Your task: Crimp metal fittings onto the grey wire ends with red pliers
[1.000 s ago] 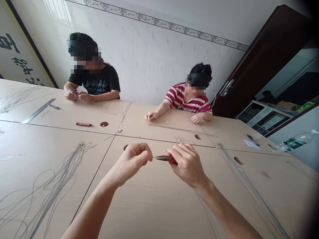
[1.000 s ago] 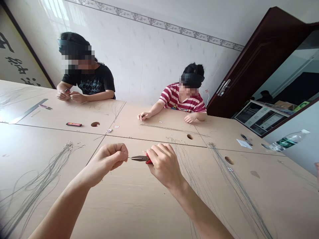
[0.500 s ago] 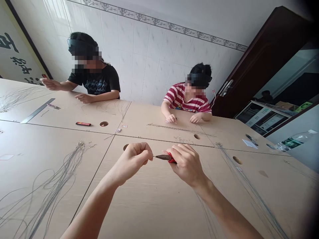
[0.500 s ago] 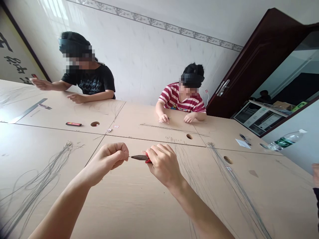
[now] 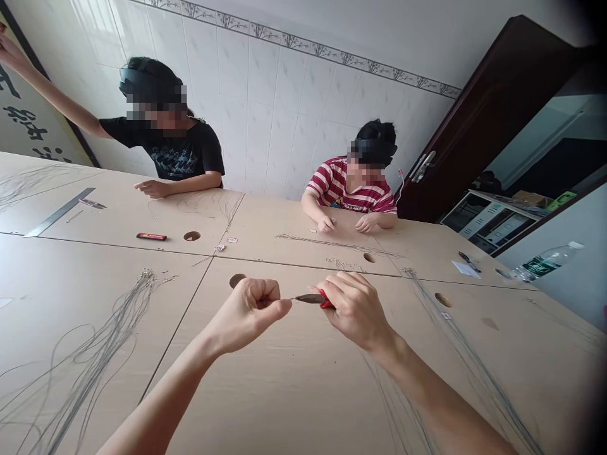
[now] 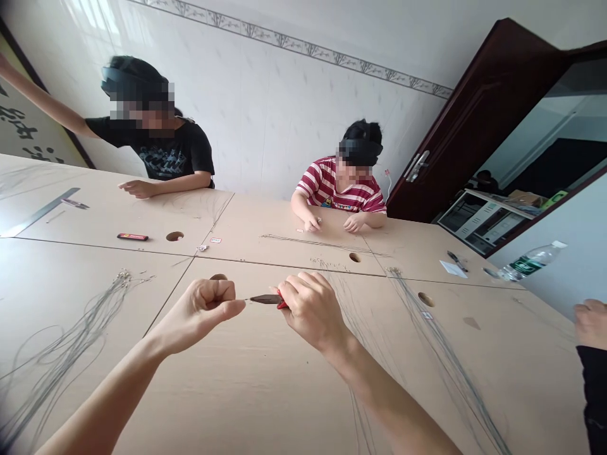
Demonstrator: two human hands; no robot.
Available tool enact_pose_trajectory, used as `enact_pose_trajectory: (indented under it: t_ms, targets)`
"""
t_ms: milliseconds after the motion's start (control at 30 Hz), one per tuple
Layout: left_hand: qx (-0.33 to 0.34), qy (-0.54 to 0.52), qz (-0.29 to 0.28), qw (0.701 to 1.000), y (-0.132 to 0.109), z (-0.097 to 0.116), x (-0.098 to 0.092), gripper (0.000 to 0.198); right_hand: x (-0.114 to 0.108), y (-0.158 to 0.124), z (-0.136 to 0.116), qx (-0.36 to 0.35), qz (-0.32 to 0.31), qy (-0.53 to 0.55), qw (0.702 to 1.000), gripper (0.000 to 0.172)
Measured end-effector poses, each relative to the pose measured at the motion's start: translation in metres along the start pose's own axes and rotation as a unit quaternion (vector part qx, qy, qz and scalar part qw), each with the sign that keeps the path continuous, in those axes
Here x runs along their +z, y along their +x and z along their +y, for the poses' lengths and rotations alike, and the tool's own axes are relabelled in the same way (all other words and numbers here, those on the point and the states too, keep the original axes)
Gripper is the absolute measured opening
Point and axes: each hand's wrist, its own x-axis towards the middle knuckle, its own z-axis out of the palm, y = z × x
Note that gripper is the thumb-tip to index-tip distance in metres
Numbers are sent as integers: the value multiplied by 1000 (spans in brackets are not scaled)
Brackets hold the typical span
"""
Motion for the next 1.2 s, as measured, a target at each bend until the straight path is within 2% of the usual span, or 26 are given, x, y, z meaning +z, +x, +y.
enact_pose_trajectory:
  t_ms: [333, 600, 800, 967, 1067, 1200]
  targets:
    - [42, -155, -46, 986, 4, -27, 8, 35, 3, -5, 7, -27, 1, 12, 1000, 31]
    - [26, -194, -40, 980, 7, -29, 12, 29, 3, -7, 9, -30, -1, 13, 999, 33]
    - [-2, -178, -49, 983, 7, -31, 13, 32, 13, -16, 12, -21, -19, 20, 999, 32]
    - [-42, -80, -55, 994, 10, -33, 18, 34, 26, -32, 16, 0, -27, 15, 1000, 34]
    - [-63, -46, -73, 994, 11, -32, 20, 27, 25, -37, 16, 4, -37, 7, 999, 33]
    - [-57, -55, -68, 994, 11, -32, 19, 31, 18, -35, 16, -1, -31, -6, 1000, 33]
